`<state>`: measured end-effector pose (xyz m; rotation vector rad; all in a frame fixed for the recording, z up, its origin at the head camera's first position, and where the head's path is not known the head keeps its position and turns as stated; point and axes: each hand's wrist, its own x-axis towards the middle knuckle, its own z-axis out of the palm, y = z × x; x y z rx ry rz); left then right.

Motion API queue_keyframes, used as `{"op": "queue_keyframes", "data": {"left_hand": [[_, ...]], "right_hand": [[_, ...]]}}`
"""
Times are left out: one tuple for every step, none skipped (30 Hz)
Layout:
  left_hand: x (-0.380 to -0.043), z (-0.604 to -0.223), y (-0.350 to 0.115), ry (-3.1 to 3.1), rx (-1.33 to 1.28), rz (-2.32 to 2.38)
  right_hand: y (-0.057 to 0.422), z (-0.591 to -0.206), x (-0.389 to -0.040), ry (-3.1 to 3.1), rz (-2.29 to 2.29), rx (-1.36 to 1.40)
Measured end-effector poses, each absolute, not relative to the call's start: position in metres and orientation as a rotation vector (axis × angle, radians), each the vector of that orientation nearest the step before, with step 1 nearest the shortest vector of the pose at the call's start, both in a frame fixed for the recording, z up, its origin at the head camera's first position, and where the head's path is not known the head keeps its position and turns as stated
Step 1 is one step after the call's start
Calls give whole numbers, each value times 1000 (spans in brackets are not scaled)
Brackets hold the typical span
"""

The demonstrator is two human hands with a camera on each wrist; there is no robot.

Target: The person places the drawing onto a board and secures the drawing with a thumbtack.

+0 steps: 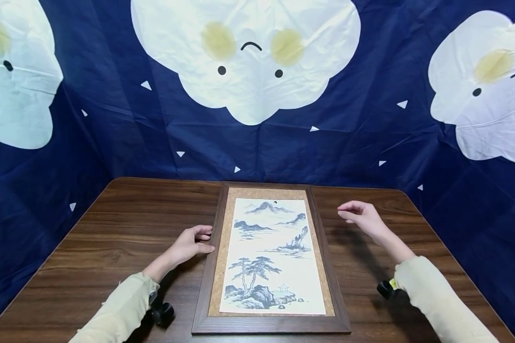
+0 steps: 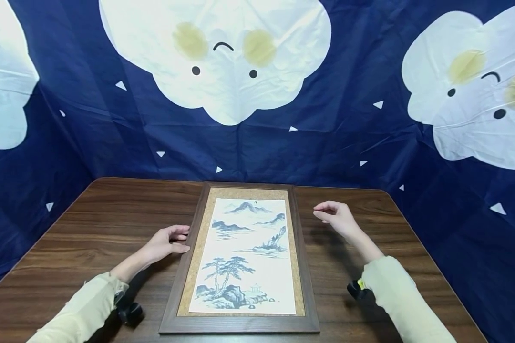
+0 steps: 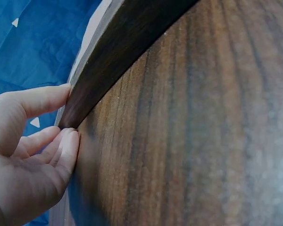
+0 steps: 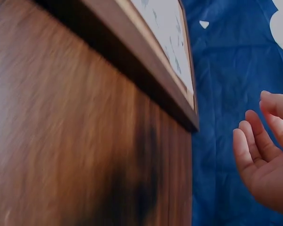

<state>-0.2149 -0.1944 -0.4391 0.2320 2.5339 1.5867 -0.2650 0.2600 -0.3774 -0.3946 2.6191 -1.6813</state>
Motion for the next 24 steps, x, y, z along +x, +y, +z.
{"op": "queue_keyframes", "data": {"left_hand": [[-215,-439,-194,2537,229,1584],[-214,-439,-194,2547,241,1570],[-214,-438,-194,2549,240,1569],[-214,-438,-194,2552,243,1564],[-214,-437,-193,2558,242,1557],[-213,-437,-194,2565,251,1548],[-213,-437,-194,2570,259,1540],[-213,-437,-194,2574,270,1531],[-214,-437,-195,2575,271,1532],[-214,-437,-196,2583,285,1524],[-214,-437,-197,2591,295,1519],[-215,-437,-199,2600,313,1515],[-215,-437,-201,2611,325,1516],[-215,-437,-203,2625,336,1515],[-216,-436,-206,2645,343,1517],[-216,-436,-209,2664,346,1514],[-217,-435,-212,2688,338,1512],[-218,-434,-216,2718,331,1501],[-219,-433,-220,2745,319,1486],[-220,-431,-224,2777,308,1465],[-222,-429,-228,2819,297,1433],[-224,-427,-232,2868,286,1392],[-227,-425,-237,2927,277,1342],[-229,-423,-242,2997,286,1274]], "right_hand": [[265,-379,-263,2627,-1682,-399],[269,-380,-261,2640,-1684,-408],[273,-383,-259,2652,-1684,-417],[277,-385,-257,2661,-1687,-420],[281,-388,-255,2673,-1683,-437],[286,-392,-254,2676,-1690,-434],[290,-395,-252,2680,-1691,-439],[293,-398,-251,2683,-1699,-440],[296,-400,-249,2683,-1695,-443],[298,-403,-248,2683,-1703,-435],[300,-405,-246,2685,-1697,-429],[302,-407,-244,2685,-1703,-411],[303,-408,-242,2690,-1696,-401],[305,-409,-240,2690,-1702,-378],[306,-410,-238,2689,-1699,-359],[307,-411,-236,2684,-1710,-328],[308,-412,-234,2676,-1714,-313],[310,-413,-233,2665,-1729,-301],[311,-415,-231,2657,-1742,-286],[313,-417,-230,2652,-1758,-275],[314,-418,-229,2651,-1771,-273],[315,-420,-228,2663,-1766,-270],[316,-422,-228,2687,-1746,-273],[317,-423,-228,2729,-1703,-284]]}}
